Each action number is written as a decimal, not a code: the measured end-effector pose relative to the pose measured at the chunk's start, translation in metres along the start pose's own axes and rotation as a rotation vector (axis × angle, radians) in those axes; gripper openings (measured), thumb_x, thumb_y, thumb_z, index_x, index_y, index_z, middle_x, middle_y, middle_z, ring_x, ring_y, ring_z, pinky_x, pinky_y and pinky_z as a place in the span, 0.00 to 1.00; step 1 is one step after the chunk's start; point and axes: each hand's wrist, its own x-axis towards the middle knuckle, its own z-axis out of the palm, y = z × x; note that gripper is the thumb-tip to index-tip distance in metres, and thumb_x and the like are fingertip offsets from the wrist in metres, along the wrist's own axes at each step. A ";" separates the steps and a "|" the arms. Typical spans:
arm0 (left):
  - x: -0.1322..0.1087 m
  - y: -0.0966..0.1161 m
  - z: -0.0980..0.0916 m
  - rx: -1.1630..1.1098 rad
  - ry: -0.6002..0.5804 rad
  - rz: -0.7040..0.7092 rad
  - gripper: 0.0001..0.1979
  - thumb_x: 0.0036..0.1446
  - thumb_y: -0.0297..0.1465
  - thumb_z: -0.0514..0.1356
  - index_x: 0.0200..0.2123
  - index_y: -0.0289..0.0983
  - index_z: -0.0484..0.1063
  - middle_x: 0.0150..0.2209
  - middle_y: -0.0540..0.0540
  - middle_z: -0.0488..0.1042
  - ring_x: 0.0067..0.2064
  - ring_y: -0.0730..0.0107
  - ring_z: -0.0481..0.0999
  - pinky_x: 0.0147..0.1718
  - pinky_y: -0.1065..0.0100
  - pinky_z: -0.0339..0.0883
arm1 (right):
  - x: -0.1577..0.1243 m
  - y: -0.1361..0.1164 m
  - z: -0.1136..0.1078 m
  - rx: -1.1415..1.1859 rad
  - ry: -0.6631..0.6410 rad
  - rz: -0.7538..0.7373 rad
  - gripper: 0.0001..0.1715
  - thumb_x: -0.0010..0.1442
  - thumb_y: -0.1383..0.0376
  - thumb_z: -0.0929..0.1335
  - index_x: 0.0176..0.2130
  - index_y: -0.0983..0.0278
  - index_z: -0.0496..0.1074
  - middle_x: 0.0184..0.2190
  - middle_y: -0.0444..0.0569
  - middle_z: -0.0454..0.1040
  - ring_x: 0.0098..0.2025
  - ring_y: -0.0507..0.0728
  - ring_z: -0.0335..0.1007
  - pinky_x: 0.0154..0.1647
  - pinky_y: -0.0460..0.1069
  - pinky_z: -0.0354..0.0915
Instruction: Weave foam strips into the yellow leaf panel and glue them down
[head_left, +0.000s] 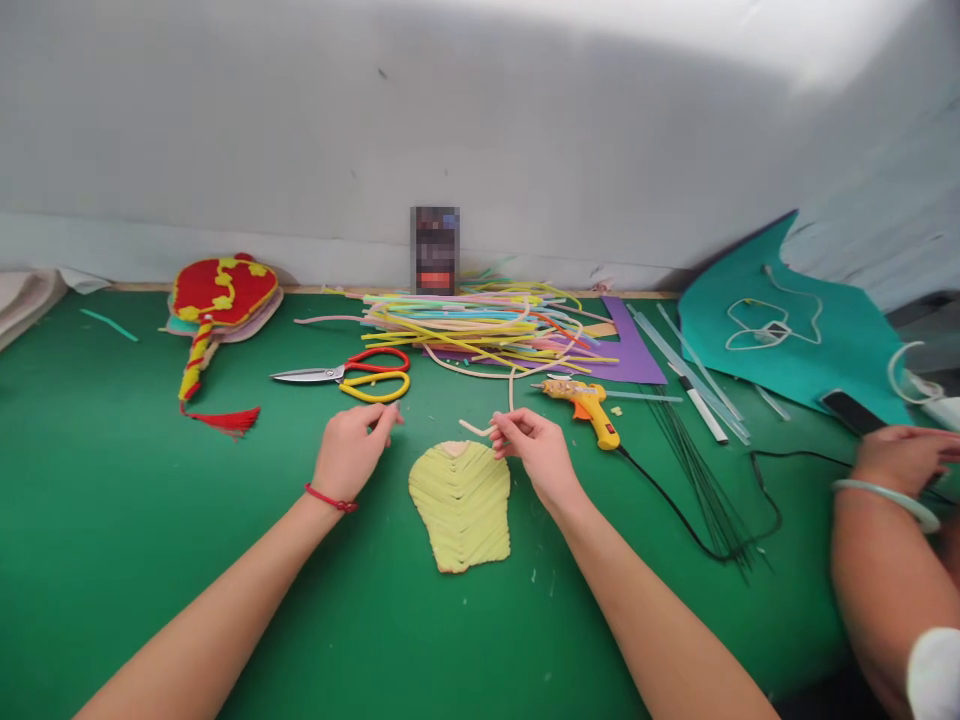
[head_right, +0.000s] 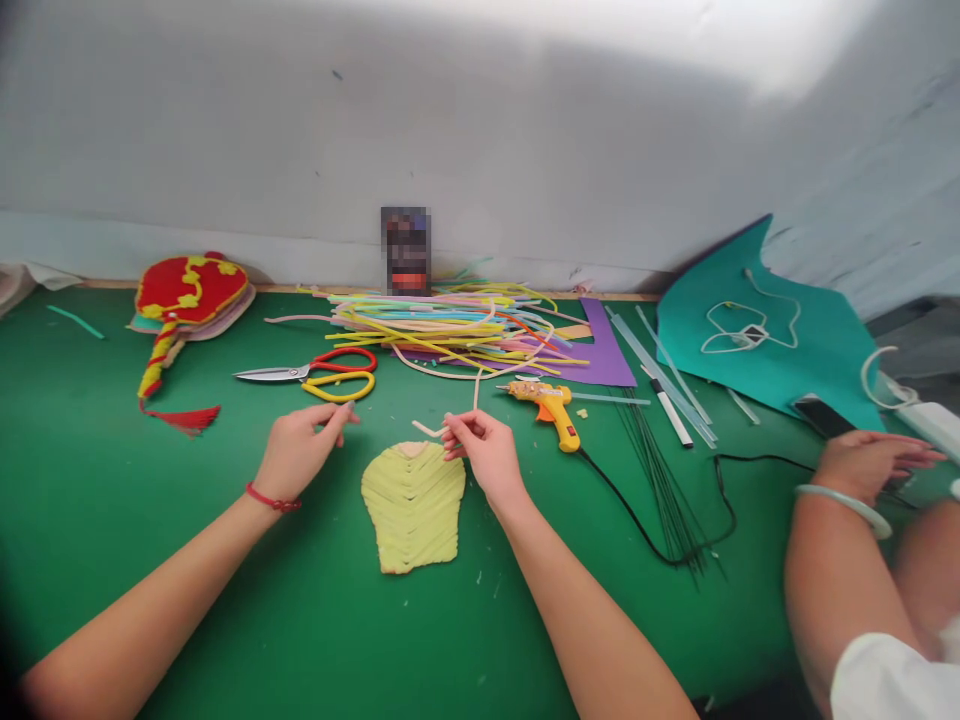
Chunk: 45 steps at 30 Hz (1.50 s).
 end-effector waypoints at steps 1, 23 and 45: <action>0.001 -0.001 -0.002 0.011 0.039 0.040 0.13 0.54 0.35 0.53 0.40 0.39 0.73 0.33 0.47 0.76 0.38 0.63 0.74 0.40 0.65 0.64 | 0.001 0.000 -0.001 0.004 0.013 -0.010 0.18 0.44 0.53 0.73 0.26 0.65 0.72 0.20 0.44 0.72 0.22 0.49 0.66 0.22 0.46 0.68; -0.024 0.060 0.029 -0.399 -0.324 -0.027 0.14 0.55 0.37 0.52 0.24 0.37 0.71 0.26 0.50 0.75 0.31 0.70 0.72 0.32 0.72 0.62 | -0.013 0.004 0.009 -0.004 -0.125 -0.062 0.14 0.47 0.56 0.72 0.25 0.64 0.71 0.20 0.42 0.71 0.22 0.49 0.67 0.24 0.47 0.70; -0.002 0.039 0.015 -0.506 -0.317 -0.102 0.11 0.46 0.38 0.60 0.27 0.35 0.73 0.28 0.46 0.78 0.32 0.67 0.76 0.34 0.69 0.68 | -0.004 0.007 0.004 0.039 -0.176 0.018 0.13 0.44 0.58 0.73 0.29 0.63 0.72 0.24 0.45 0.75 0.29 0.54 0.73 0.28 0.48 0.72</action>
